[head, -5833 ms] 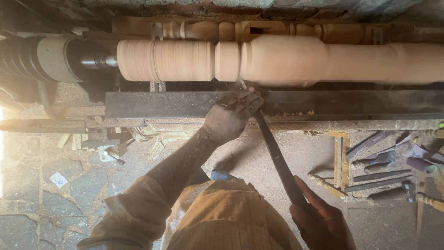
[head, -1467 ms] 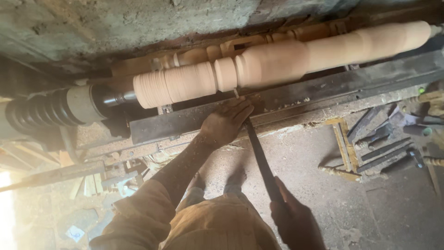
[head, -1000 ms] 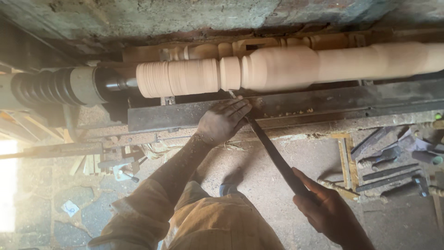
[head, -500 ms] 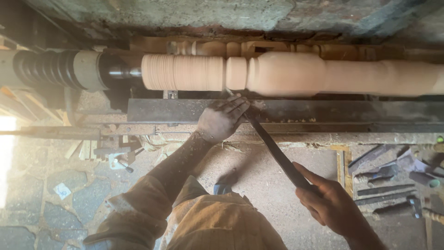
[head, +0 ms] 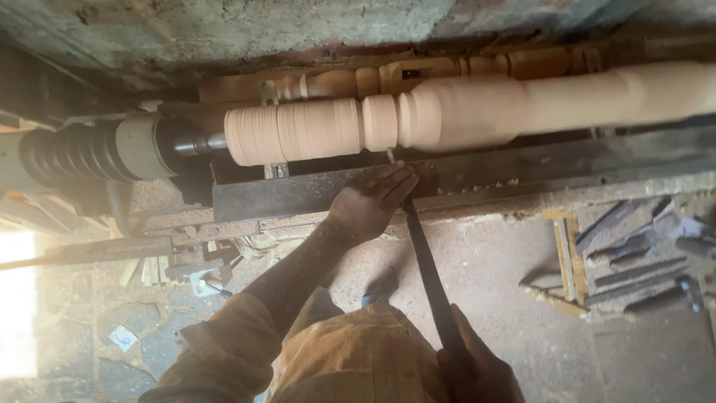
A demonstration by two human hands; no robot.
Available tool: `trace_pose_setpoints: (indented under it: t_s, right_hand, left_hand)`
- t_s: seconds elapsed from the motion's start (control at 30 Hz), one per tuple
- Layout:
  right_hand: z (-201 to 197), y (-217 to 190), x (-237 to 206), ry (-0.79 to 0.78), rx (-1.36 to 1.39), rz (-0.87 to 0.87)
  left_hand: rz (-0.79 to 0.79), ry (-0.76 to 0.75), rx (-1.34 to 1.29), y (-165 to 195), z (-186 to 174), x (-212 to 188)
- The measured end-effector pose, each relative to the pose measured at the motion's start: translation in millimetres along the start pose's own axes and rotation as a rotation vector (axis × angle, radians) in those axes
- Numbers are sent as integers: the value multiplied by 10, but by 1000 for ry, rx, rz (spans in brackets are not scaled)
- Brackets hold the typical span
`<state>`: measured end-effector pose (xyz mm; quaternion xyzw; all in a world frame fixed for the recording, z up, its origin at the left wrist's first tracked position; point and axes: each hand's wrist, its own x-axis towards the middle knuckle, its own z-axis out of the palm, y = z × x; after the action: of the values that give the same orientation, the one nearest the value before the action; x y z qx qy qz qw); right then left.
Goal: The person shapes a rotating wooden blank on a lathe using a chisel, then switches to a parting tool to cut a groove. The person holds the tools with both hands while the lathe spins, removing wood shavings and forming a defined profile.
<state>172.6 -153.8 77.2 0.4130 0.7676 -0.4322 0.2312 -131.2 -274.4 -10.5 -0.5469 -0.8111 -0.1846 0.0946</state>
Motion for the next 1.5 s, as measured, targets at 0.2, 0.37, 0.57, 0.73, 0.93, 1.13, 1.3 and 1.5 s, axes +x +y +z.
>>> trace_pose_setpoints:
  t_s: [0.2,0.37,0.57,0.73,0.93,1.13,1.3,1.5]
  right_hand:
    - [558,-265,-210,212,-239,-320]
    - [837,-320,-253,220,-95,-62]
    - [492,35,-243,215,-235,-542]
    - [456,-43,-283,117,-299,-338]
    - [677,-312,-296,211,-83,-258]
    - [652,-389,-304,153,-45,-76]
    - [-9,-456,-256,279,-353,-769]
    - [143,-392,-254,90,-115,-157]
  left_hand:
    - [9,42,-210,-22,-127,-1]
    - [20,53,-270,-65,-141,16]
    - [46,91,-227,-78,-48,-8]
    - [60,84,-221,-73,-29,3]
    - [34,54,-240,-73,-88,32]
    - [34,71,-245,-53,-139,63]
    - [22,66,-273,-53,-161,74]
    - [-1,109,-270,-41,-147,115]
